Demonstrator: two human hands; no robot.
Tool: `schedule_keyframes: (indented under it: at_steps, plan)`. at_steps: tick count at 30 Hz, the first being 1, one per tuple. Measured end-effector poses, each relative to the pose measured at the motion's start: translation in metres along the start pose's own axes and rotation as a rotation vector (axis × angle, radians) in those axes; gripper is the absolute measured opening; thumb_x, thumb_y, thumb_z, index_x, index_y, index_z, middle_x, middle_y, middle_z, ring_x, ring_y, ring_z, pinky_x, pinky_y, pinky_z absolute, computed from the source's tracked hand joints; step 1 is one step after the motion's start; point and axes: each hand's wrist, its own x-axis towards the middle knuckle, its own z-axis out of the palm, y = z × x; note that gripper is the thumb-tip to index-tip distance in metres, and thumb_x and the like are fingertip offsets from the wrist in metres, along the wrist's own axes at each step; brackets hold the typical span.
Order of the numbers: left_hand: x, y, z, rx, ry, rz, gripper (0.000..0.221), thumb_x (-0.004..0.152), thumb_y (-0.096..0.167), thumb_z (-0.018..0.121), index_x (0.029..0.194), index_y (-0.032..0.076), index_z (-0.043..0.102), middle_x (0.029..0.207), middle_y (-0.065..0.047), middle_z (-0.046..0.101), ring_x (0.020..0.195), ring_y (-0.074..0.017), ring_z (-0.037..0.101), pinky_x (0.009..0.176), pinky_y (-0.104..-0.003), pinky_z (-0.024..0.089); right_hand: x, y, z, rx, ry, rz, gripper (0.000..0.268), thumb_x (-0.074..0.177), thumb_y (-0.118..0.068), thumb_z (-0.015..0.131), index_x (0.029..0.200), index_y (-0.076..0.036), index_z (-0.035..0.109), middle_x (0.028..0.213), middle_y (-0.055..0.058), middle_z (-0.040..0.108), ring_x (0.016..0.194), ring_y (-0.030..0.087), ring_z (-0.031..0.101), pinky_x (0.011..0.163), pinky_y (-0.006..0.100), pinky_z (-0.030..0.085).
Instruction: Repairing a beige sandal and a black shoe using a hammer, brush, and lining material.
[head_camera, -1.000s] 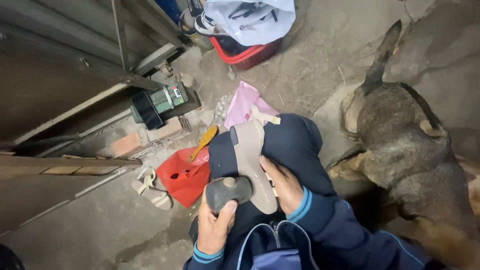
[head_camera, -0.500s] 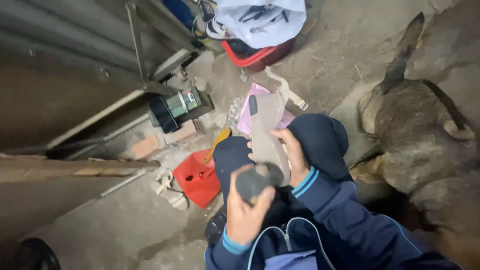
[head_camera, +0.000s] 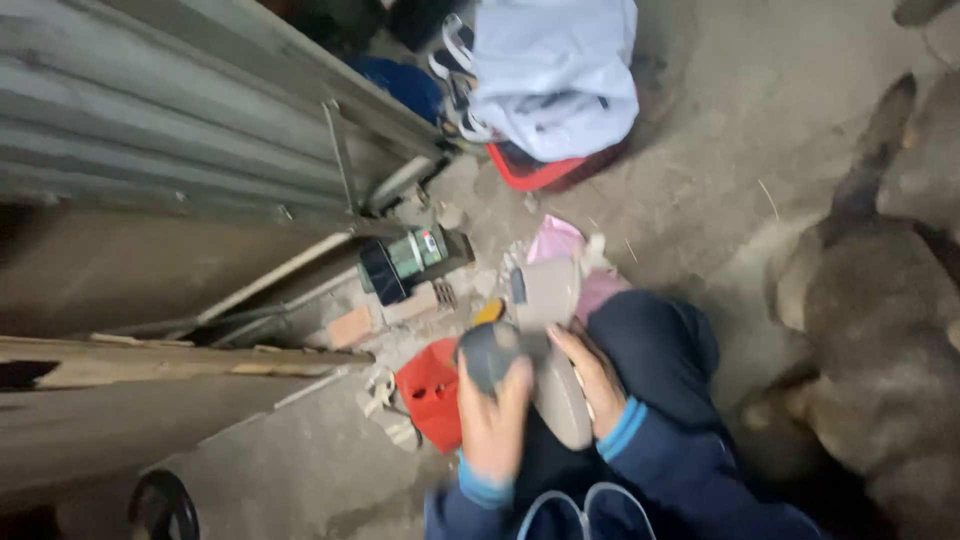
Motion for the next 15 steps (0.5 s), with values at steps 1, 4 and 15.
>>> schedule_keyframes:
  at_steps: [1,4,15]
  plan:
    - [-0.018,-0.005,-0.006,0.050,-0.027,-0.006,0.058,0.089,0.023,0.074,0.140,0.004,0.052,0.128,-0.012,0.070,0.121,-0.0227,0.067,0.106,-0.035,0.051,-0.001,-0.012,0.007,0.163,0.128,0.197,0.026,0.099,-0.018,0.055,0.114,-0.001,0.068,0.107,0.023,0.075,0.103,0.030,0.071,0.099,0.039,0.055]
    - [-0.001,-0.010,-0.001,0.077,-0.066,0.011,0.043,0.090,0.021,0.072,0.129,0.004,0.062,0.126,-0.013,0.071,0.119,-0.0240,0.068,0.106,-0.036,0.051,0.005,0.030,-0.032,-0.195,0.071,-0.095,0.033,0.099,-0.009,0.055,0.131,-0.001,0.057,0.126,0.029,0.061,0.118,0.039,0.060,0.107,0.044,0.046]
    - [0.000,-0.003,-0.003,0.003,-0.007,0.014,0.038,0.093,0.020,0.068,0.127,0.004,0.062,0.123,-0.012,0.067,0.117,-0.0245,0.064,0.107,-0.038,0.049,-0.004,0.024,-0.028,-0.330,-0.130,-0.174,0.040,0.107,-0.020,0.040,0.137,-0.002,0.057,0.149,0.016,0.053,0.144,0.021,0.047,0.125,0.032,0.032]
